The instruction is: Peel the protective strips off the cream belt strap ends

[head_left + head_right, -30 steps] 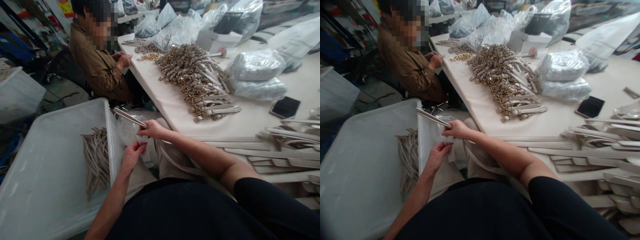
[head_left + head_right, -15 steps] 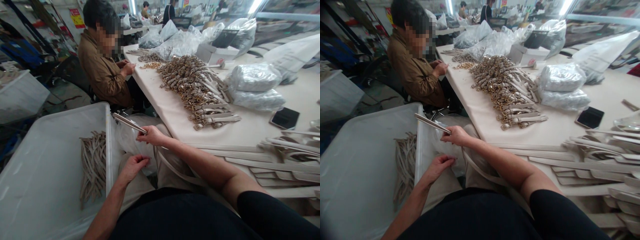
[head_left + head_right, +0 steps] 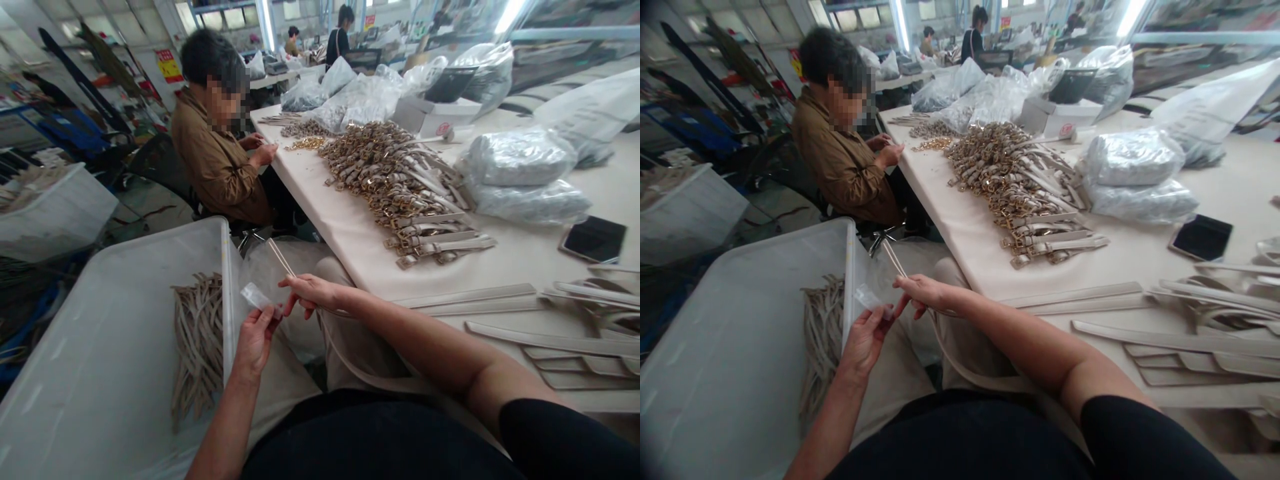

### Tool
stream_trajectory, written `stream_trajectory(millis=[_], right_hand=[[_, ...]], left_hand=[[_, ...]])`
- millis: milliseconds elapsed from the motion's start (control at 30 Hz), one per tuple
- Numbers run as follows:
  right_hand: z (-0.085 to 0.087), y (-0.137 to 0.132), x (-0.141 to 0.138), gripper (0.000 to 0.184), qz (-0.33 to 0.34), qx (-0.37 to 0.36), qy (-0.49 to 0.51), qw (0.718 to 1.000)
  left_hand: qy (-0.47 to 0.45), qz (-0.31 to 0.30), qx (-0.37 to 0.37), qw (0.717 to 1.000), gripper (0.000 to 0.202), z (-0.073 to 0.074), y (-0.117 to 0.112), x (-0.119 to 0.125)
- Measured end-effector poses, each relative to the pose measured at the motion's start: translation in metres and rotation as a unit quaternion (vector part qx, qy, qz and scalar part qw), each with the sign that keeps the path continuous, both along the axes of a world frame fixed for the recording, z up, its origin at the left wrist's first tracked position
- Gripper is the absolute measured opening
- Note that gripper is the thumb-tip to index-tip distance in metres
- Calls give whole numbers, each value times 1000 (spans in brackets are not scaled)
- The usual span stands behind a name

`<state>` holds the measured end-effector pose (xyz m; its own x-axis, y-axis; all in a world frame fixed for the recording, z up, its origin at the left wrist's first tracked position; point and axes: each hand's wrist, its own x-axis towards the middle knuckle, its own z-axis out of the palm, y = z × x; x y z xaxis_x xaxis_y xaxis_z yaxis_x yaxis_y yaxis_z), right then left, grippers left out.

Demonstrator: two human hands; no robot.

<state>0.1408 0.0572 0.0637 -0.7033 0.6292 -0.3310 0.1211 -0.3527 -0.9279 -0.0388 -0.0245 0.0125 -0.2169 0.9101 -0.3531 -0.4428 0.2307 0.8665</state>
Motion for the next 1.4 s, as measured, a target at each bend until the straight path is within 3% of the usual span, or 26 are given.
stream_trajectory(millis=[167, 400, 567, 767, 933, 1067, 1200, 1400], right_hand=[[4, -8, -3, 55, 45, -22, 10, 999], [-1, -7, -7, 19, 20, -25, 5, 999], [-10, -8, -14, 4, -15, 14, -71, 997], [-10, -12, -22, 8, -51, 42, -128, 990], [-6, -13, -21, 13, -30, -17, -126, 991], [1, -14, -18, 14, 25, -79, -88, 993], [1, -16, -19, 8, 24, -113, -70, 991], [-5, -14, -17, 13, 9, -79, -70, 994]], left_hand=[[33, 11, 44, 998, 45, 9, 2, 3], [177, -48, 93, 979, 40, 12, -4, 9], [326, -75, 120, 935, 23, 12, -8, 10], [415, -48, 194, 888, 20, 10, -9, 13], [472, -37, 248, 845, 11, 9, -7, 10], [446, -76, 262, 852, 6, 8, -11, 7], [428, -108, 234, 866, 8, 7, -16, 7], [414, -98, 216, 879, 9, 15, -13, 8]])
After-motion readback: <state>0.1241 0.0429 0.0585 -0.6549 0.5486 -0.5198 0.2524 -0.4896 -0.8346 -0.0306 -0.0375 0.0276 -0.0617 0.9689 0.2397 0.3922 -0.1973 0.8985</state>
